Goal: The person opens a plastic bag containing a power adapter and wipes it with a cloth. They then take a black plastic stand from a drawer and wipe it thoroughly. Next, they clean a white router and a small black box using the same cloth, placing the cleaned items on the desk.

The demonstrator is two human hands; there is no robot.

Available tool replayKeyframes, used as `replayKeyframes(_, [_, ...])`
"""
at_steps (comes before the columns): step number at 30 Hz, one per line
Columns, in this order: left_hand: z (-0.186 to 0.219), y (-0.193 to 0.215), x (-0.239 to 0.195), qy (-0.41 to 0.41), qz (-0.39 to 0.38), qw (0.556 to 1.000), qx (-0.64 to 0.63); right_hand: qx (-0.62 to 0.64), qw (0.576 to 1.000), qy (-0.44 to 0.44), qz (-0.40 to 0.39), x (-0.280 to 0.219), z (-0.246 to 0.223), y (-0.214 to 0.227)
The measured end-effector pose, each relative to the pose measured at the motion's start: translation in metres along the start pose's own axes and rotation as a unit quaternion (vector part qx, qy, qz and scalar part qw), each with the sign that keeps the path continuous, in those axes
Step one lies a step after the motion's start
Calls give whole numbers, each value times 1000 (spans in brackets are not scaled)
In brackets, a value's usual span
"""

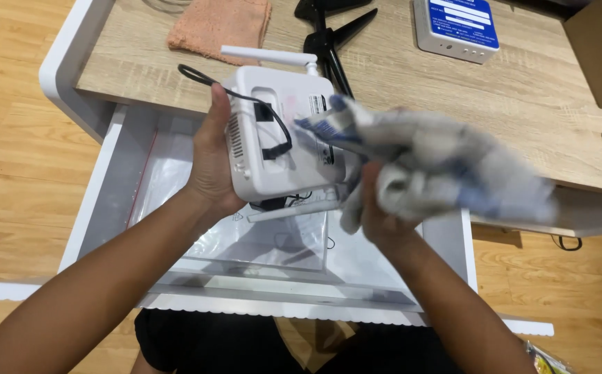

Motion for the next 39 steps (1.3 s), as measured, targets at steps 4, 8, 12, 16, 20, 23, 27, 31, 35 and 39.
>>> replayKeyframes(4, [-23,8,-3,62,65,996,9,65,759,631,144,19,10,10])
replayKeyframes(8, [-42,29,2,97,15,995,-26,-315,686,655,23,12,3,-28])
replayKeyframes(12, [-37,18,0,81,-16,996,-24,-304,765,565,46,27,-18,-16])
replayKeyframes(16, [-33,4,-6,31,-36,996,75,-331,670,663,44,27,-13,-15])
replayKeyframes(20, [-25,-9,-10,3,-51,997,65,-340,626,702,0,23,-15,-22])
replayKeyframes(23, [-27,-13,-11,7,-77,993,94,-249,688,682,19,57,-18,-4])
replayKeyframes(27, [-36,18,-2,23,-51,991,119,-268,673,683,101,41,-6,-14])
replayKeyframes(31, [-30,27,3,-2,-63,990,127,-281,612,735,79,23,-5,-24])
replayKeyframes(35, [-16,22,5,-32,-50,987,151,-181,686,705,-1,73,-6,-13])
replayKeyframes(39, [-10,0,-2,-33,-59,988,141,-260,648,715,22,60,8,-13])
Point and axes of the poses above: each hand's wrist, its own x-axis towards the middle knuckle, its own y-axis out of the back of the hand, z = x × y, the point moved 4 cm from there along x, towards the middle knuckle, and after that the axes turned 1 degree about z, right-handed, at the moved point
